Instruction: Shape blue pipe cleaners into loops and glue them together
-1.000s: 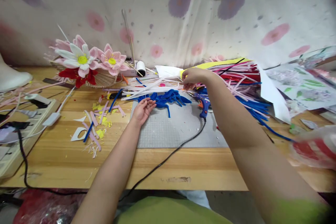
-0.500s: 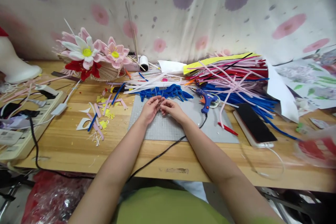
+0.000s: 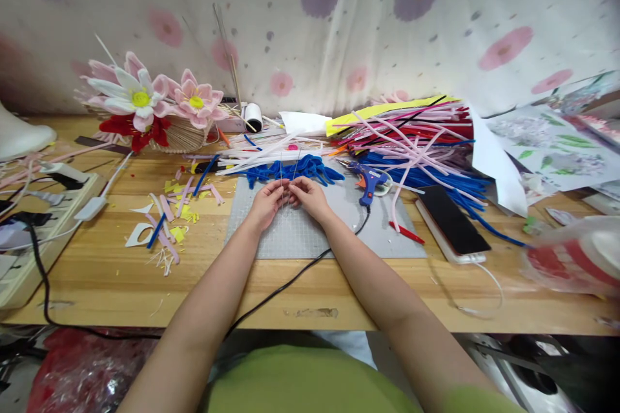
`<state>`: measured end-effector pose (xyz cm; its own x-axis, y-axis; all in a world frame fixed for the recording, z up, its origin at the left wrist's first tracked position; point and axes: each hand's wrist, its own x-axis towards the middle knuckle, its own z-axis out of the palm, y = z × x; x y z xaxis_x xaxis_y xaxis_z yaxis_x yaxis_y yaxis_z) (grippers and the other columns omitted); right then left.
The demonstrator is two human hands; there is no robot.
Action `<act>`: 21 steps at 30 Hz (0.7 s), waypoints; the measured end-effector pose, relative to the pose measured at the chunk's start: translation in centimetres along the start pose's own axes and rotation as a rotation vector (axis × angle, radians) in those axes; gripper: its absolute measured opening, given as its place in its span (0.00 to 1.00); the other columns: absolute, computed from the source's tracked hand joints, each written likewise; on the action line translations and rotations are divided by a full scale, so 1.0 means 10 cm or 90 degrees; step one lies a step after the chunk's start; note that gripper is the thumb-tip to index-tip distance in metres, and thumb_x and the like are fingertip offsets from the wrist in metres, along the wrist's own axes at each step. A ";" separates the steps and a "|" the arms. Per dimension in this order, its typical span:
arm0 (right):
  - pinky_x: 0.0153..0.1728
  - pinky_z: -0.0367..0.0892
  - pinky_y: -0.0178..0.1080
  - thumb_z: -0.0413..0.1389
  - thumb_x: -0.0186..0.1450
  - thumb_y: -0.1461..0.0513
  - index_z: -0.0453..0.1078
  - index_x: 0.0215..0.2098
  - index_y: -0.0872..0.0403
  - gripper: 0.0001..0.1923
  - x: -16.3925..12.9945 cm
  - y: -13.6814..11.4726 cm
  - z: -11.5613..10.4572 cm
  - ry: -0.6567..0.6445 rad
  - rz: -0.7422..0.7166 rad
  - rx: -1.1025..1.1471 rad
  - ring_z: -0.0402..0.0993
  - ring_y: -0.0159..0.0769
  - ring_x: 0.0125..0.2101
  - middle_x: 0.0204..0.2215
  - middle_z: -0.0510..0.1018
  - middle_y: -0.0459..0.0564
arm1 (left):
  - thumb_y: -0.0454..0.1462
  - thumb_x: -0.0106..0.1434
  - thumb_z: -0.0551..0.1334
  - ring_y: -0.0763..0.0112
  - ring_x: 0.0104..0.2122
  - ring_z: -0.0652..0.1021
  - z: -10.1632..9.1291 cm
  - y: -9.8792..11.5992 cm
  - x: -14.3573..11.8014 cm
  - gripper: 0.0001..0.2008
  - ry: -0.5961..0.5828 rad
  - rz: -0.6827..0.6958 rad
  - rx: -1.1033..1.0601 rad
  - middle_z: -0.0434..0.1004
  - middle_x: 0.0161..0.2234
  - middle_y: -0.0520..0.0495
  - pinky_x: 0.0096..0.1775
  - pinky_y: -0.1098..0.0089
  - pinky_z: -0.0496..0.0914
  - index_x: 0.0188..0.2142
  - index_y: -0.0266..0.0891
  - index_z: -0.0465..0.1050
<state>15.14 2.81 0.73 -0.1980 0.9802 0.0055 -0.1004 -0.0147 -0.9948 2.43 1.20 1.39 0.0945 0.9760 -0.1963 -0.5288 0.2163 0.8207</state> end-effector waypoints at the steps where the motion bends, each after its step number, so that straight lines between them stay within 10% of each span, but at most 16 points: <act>1: 0.18 0.64 0.29 0.56 0.53 0.55 0.63 0.28 0.53 0.11 0.01 -0.01 0.00 0.008 -0.008 0.000 0.67 0.24 0.18 0.19 0.70 0.40 | 0.29 0.55 0.61 0.72 0.34 0.77 0.00 0.00 0.00 0.07 0.000 -0.003 0.004 0.77 0.36 0.44 0.44 0.64 0.69 0.35 0.35 0.74; 21: 0.17 0.59 0.29 0.57 0.51 0.53 0.62 0.25 0.53 0.13 0.01 -0.08 -0.01 0.056 0.002 0.024 0.66 0.25 0.18 0.20 0.71 0.41 | 0.29 0.52 0.62 0.70 0.33 0.77 0.08 0.05 -0.01 0.10 0.063 0.053 0.107 0.77 0.37 0.45 0.37 0.65 0.74 0.35 0.35 0.76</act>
<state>15.30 2.92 1.53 -0.1116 0.9937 -0.0088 -0.1369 -0.0242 -0.9903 2.82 1.18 2.24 -0.0315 0.9852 -0.1683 -0.3819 0.1438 0.9129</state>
